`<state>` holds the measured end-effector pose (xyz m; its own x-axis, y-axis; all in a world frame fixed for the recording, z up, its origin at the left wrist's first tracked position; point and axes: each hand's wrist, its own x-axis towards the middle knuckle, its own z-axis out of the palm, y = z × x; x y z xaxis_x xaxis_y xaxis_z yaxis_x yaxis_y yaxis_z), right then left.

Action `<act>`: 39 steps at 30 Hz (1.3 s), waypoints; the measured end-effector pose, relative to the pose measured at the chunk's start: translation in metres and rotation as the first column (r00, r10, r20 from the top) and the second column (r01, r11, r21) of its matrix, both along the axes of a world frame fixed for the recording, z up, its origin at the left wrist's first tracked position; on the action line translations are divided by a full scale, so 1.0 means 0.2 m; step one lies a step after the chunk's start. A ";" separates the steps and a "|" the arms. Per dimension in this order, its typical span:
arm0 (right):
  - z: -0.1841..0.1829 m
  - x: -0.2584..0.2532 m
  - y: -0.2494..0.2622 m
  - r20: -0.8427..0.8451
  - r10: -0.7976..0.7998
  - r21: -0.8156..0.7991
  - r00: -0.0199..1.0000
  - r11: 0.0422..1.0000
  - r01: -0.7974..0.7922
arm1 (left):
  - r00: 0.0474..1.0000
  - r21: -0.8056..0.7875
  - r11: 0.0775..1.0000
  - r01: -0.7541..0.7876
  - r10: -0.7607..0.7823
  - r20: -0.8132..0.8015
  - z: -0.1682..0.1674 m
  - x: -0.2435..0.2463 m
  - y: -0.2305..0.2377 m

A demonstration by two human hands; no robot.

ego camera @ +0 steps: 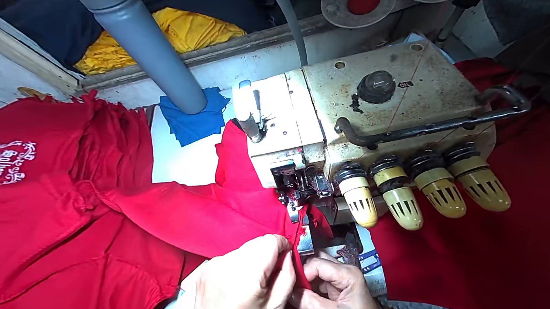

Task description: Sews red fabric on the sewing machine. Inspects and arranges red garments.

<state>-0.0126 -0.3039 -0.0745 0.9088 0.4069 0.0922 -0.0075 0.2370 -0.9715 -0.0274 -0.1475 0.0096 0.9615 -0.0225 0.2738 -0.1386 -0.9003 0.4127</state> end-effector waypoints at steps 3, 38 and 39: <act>-0.01 0.02 -0.04 -0.012 0.050 0.077 0.999 0.996 -0.049 | 0.998 0.123 0.991 0.048 -0.053 0.040 0.03 -0.02 -0.06; 0.10 0.09 -0.18 -0.209 0.180 0.012 0.961 0.983 -0.181 | 0.922 -0.854 0.412 -0.319 0.345 -0.178 -0.03 -0.18 0.08; 0.10 0.08 -0.18 -0.214 0.181 0.015 0.960 0.983 -0.182 | 0.913 -0.849 0.429 -0.309 0.384 -0.138 -0.04 -0.17 0.08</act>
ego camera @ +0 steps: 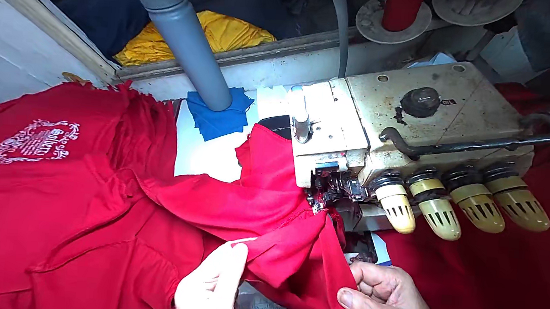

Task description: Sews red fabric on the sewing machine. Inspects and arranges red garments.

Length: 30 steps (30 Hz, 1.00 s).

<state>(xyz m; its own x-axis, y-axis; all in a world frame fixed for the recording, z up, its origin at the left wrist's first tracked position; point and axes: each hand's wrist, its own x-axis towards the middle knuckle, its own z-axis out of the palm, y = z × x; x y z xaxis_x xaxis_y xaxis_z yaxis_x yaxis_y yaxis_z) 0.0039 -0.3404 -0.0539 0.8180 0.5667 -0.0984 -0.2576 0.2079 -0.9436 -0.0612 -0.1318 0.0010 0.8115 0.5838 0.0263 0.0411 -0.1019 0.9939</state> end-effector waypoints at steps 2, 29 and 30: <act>0.01 -0.01 0.00 -0.020 0.003 -0.013 1.000 1.000 -0.003 | 0.998 -0.068 0.996 -0.060 0.060 -0.001 0.02 0.04 -0.02; 0.15 -0.06 -0.11 0.055 0.136 -0.022 0.989 0.991 -0.135 | 0.708 0.643 0.567 0.515 -0.705 0.055 -0.06 -0.06 -0.11; 0.15 -0.07 -0.11 0.056 0.142 -0.016 0.988 0.990 -0.141 | 0.710 0.637 0.578 0.509 -0.701 0.069 -0.07 -0.06 -0.11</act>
<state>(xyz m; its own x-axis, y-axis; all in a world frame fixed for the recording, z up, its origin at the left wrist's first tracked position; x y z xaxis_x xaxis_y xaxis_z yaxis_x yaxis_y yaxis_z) -0.0096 -0.3621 -0.0248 0.7343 0.6761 -0.0609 -0.2290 0.1622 -0.9598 -0.0735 -0.1546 -0.0132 0.8605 -0.2422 0.4481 -0.5064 -0.5024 0.7009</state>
